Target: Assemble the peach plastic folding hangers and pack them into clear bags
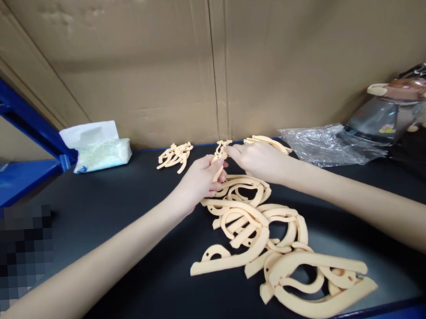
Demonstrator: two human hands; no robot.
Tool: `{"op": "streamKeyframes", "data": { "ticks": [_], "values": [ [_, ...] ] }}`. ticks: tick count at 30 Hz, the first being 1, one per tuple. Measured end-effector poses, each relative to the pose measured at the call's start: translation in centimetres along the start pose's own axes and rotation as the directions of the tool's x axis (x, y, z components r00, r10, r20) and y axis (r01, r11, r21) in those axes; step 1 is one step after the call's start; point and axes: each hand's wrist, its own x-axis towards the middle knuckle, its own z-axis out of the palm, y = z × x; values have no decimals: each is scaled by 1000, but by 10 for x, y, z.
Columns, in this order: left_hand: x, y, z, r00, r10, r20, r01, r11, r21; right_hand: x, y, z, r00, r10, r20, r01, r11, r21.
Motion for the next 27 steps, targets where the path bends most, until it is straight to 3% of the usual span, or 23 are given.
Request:
{"op": "streamKeyframes", "data": {
  "ticks": [4,7,11,14,17,24,27],
  "values": [
    [-5,0,2,989,143,-26,-137,979,150,4,29,3,985,171,-10,-169,981,98],
    [-1,10,-12,983,178,-49,-162,959,234,4,63,9,962,273,-1,-270,951,151],
    [30,18,-59,948,202,-244,-117,939,323,3,98,19,917,394,-64,-380,911,162],
    [58,7,-97,905,195,-378,-33,918,395,6,108,29,891,445,-87,-429,889,161],
    [79,-9,-118,879,193,-436,53,869,492,11,108,42,891,445,-85,-428,889,163],
    [86,-27,-119,842,281,-462,195,639,744,17,102,59,914,395,-96,-387,918,92],
    [80,-33,-116,874,264,-409,204,564,800,15,98,58,925,360,-118,-357,933,49]
  ]
}}
